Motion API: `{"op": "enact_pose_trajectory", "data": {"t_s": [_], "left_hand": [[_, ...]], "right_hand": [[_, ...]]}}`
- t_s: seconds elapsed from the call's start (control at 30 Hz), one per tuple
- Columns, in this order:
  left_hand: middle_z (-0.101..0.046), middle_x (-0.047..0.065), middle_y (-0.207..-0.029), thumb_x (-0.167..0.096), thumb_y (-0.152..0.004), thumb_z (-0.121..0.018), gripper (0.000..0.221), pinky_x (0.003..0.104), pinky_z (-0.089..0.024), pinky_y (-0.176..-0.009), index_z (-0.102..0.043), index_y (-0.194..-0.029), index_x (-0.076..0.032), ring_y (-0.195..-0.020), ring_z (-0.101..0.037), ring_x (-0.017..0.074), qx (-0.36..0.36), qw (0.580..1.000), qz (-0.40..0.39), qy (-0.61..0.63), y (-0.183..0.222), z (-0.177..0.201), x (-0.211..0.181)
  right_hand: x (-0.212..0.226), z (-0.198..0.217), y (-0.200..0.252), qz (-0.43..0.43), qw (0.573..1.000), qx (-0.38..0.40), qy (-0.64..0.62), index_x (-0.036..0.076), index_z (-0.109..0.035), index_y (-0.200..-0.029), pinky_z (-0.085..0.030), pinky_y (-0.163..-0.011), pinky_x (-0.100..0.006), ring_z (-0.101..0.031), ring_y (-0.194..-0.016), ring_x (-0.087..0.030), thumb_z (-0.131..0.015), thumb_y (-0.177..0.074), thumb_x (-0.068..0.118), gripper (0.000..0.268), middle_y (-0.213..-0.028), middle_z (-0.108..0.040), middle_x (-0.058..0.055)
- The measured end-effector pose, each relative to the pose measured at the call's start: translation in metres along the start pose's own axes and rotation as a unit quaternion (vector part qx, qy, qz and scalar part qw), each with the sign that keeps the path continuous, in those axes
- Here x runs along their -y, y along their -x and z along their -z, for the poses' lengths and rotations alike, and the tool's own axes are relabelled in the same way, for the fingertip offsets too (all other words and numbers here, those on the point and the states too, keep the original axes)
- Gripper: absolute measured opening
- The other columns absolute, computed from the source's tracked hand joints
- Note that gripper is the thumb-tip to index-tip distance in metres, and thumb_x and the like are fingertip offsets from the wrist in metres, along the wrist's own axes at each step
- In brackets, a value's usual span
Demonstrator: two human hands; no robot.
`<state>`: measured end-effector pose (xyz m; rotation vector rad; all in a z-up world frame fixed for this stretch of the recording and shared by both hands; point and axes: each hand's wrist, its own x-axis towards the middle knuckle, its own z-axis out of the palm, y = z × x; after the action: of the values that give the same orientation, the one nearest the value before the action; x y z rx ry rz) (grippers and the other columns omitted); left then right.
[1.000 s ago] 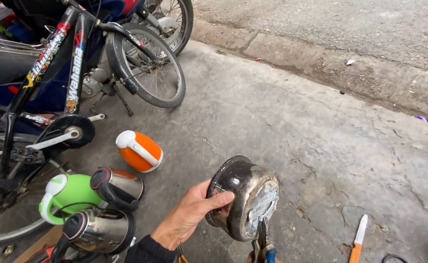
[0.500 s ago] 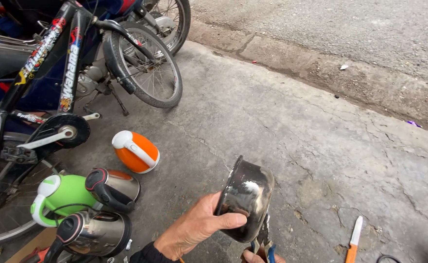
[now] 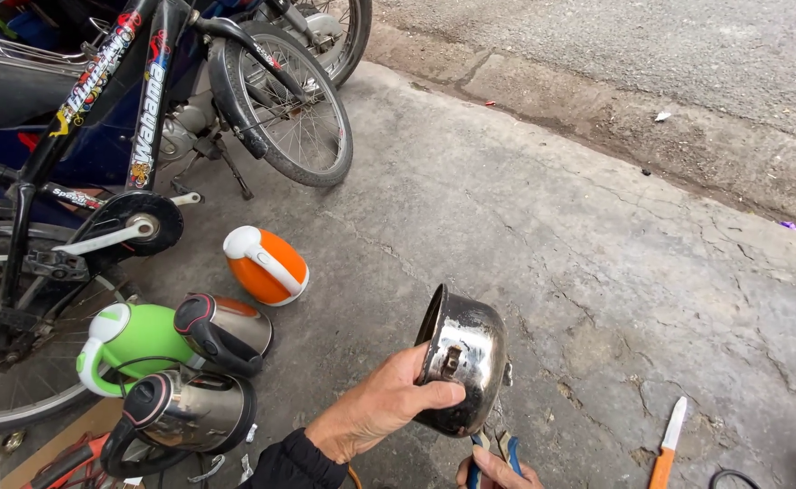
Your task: A person uses pliers to scrape and pry off material from the bottom of a metal pot, likely as part of a repair process.
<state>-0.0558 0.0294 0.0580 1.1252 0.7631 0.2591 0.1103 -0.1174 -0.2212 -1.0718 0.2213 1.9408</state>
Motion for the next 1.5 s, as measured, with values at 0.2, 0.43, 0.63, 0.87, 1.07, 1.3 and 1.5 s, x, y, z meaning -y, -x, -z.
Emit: {"op": "enact_pose_trajectory", "data": {"t_s": [0.2, 0.43, 0.63, 0.87, 1.07, 1.3, 1.5], "left_hand": [[-0.077, 0.006, -0.124, -0.024, -0.093, -0.077, 0.055, 0.031, -0.058, -0.094, -0.069, -0.144, -0.005, -0.108, -0.072, 0.0164, -0.064, 0.998, 0.002, -0.011, -0.004, -0.005, 0.003], [-0.077, 0.002, -0.127, -0.033, -0.091, -0.079, 0.056, 0.033, -0.058, -0.098, -0.071, -0.141, -0.009, -0.114, -0.071, 0.0156, -0.089, 0.994, 0.021, -0.062, -0.005, -0.002, 0.008], [-0.080, 0.000, -0.124, -0.035, -0.094, -0.076, 0.048, 0.032, -0.060, -0.096, -0.072, -0.137, -0.014, -0.112, -0.074, 0.0152, -0.122, 0.983, 0.054, -0.130, -0.003, -0.007, 0.002], [-0.072, -0.002, -0.106, -0.032, -0.095, -0.067, 0.031, 0.033, -0.051, -0.082, -0.070, -0.119, -0.014, -0.094, -0.064, 0.0156, -0.173, 0.962, 0.095, -0.191, -0.004, -0.014, -0.003], [-0.073, -0.003, -0.105, -0.026, -0.092, -0.067, 0.025, 0.030, -0.047, -0.086, -0.073, -0.112, -0.013, -0.096, -0.063, 0.0129, -0.180, 0.969, 0.076, -0.149, -0.002, -0.015, -0.009], [-0.035, 0.000, -0.138, -0.025, -0.100, -0.062, 0.038, 0.037, -0.025, -0.108, -0.043, -0.129, -0.010, -0.128, -0.029, 0.0157, -0.122, 0.992, 0.010, -0.031, -0.008, -0.002, 0.014], [-0.051, -0.005, -0.109, -0.018, -0.099, -0.055, 0.007, 0.032, -0.030, -0.100, -0.053, -0.102, -0.012, -0.103, -0.043, 0.0100, -0.090, 0.995, -0.026, -0.015, -0.002, -0.002, 0.009]], "right_hand": [[0.004, -0.014, 0.013, -0.045, 0.998, -0.028, -0.033, -0.016, -0.078, -0.110, -0.056, -0.085, -0.063, -0.068, -0.085, -0.053, -0.069, -0.106, 0.035, 0.052, -0.094, -0.070, -0.032], [-0.009, 0.022, -0.023, -0.102, 0.991, 0.044, -0.074, -0.008, -0.069, -0.129, -0.056, -0.105, -0.075, -0.062, -0.104, -0.055, -0.062, -0.106, 0.041, 0.054, -0.108, -0.063, -0.030], [-0.002, -0.022, 0.022, -0.084, 0.994, -0.019, -0.068, -0.014, -0.074, -0.109, -0.052, -0.081, -0.061, -0.063, -0.079, -0.049, -0.071, -0.104, 0.040, 0.054, -0.092, -0.068, -0.033], [0.000, -0.032, 0.025, -0.074, 0.995, -0.044, -0.041, -0.016, -0.075, -0.105, -0.055, -0.077, -0.059, -0.066, -0.076, -0.050, -0.070, -0.105, 0.038, 0.054, -0.088, -0.070, -0.035], [0.001, -0.026, 0.022, -0.109, 0.993, -0.012, -0.032, -0.011, -0.074, -0.109, -0.056, -0.079, -0.059, -0.067, -0.080, -0.048, -0.067, -0.105, 0.046, 0.058, -0.092, -0.071, -0.032], [0.000, -0.038, 0.035, -0.091, 0.995, -0.031, -0.038, -0.012, -0.074, -0.103, -0.053, -0.069, -0.051, -0.065, -0.069, -0.044, -0.070, -0.104, 0.045, 0.056, -0.084, -0.071, -0.033], [-0.002, -0.042, 0.040, -0.064, 0.997, -0.041, -0.024, -0.012, -0.075, -0.099, -0.055, -0.066, -0.047, -0.067, -0.066, -0.043, -0.071, -0.103, 0.043, 0.055, -0.080, -0.072, -0.035]]}}
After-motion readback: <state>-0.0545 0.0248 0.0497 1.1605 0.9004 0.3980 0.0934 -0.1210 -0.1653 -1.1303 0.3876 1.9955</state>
